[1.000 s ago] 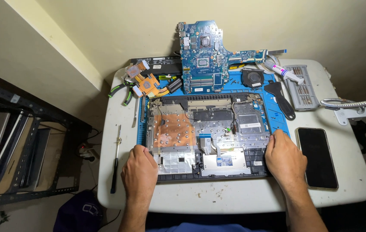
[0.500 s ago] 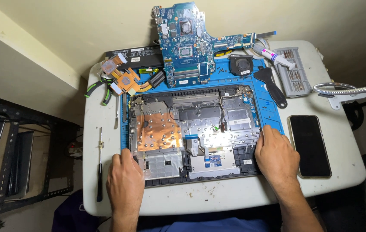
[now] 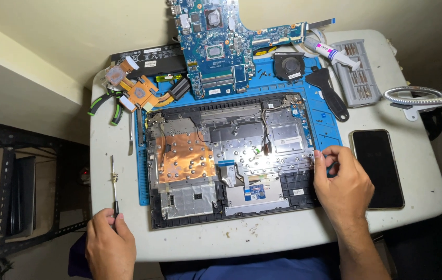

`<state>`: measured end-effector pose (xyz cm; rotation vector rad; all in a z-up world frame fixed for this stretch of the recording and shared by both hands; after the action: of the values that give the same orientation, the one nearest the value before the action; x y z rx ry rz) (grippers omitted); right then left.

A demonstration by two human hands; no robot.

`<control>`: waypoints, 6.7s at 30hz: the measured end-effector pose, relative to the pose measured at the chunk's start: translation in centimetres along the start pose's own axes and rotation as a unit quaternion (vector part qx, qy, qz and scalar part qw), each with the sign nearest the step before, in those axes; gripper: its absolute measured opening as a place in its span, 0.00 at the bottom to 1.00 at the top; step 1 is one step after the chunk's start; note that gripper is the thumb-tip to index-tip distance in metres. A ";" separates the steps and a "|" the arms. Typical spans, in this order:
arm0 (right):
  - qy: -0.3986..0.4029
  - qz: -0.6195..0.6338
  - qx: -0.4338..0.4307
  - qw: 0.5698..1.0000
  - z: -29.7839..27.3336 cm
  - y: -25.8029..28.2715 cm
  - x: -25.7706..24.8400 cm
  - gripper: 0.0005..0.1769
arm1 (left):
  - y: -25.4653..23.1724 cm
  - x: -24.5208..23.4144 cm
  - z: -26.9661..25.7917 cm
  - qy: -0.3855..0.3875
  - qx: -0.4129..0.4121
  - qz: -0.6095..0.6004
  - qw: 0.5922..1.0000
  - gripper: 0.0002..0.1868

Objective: The person is disassembling a laptop by removing screws with a screwdriver and disconnecting internal ribbon cables to lift the motherboard from the chassis.

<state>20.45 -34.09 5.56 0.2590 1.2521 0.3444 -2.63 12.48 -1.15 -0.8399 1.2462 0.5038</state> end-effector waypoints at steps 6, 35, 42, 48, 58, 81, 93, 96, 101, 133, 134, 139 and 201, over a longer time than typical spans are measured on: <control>-0.100 0.079 -0.141 0.982 -0.8 0.7 -0.7 0.04 | 3.8 0.3 0.2 -0.011 -0.005 -0.050 0.999 0.14; 0.082 0.153 -0.147 0.974 -0.6 -0.3 1.5 0.32 | -36.4 -11.0 -3.9 -0.083 0.670 0.038 0.737 0.04; 0.058 0.130 -0.165 0.976 -0.4 -0.1 1.3 0.33 | -42.5 -7.0 -5.4 -0.093 0.744 0.064 0.658 0.10; 0.047 0.130 -0.169 0.976 -0.2 -0.1 1.2 0.30 | -44.5 -5.9 -2.6 -0.083 0.734 0.103 0.666 0.08; 0.121 0.101 -0.144 0.977 -0.2 -0.4 2.6 0.36 | -44.9 -5.8 -1.2 -0.096 0.722 0.115 0.676 0.07; 0.070 0.117 -0.157 0.978 -0.1 -0.3 1.5 0.38 | -48.6 -2.4 -3.0 -0.076 0.766 0.098 0.631 0.06; 0.066 0.111 -0.156 0.979 -0.2 -0.3 1.6 0.37 | -52.1 -2.6 -5.4 -0.076 0.799 0.101 0.588 0.09; 0.078 0.114 -0.150 0.979 -0.1 -0.4 1.7 0.37 | -54.6 0.6 -7.0 0.040 0.802 0.191 0.565 0.07; 0.067 0.111 -0.154 0.980 -0.2 -0.1 1.4 0.36 | -57.4 3.0 -8.8 0.074 0.803 0.227 0.546 0.10; 0.073 0.174 -0.138 0.972 -0.6 -0.9 1.8 0.32 | -58.5 1.7 -7.9 0.061 0.748 0.290 0.593 0.07; 0.071 0.177 -0.141 0.971 -0.5 -0.9 1.6 0.32 | -58.8 1.6 -7.8 0.066 0.748 0.276 0.600 0.08; 0.062 0.186 -0.147 0.969 -0.6 -0.8 1.6 0.31 | -59.5 1.9 -7.6 0.073 0.758 0.235 0.604 0.08; 0.066 0.226 -0.128 0.963 -0.5 -1.1 1.7 0.30 | -60.0 1.8 -6.8 0.056 0.740 0.172 0.647 0.10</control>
<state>20.56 -34.42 3.46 0.3030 1.2568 0.9239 38.08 -29.80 13.06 0.8119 1.4335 -0.3805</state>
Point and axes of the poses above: each hand's wrist, its own z-axis towards the middle knuckle, its own x-axis out of the palm, y = z × x, the point moved 9 cm from there along z, towards the middle knuckle, and after that the axes turned 7 degrees about -x, right-handed, at the moved point
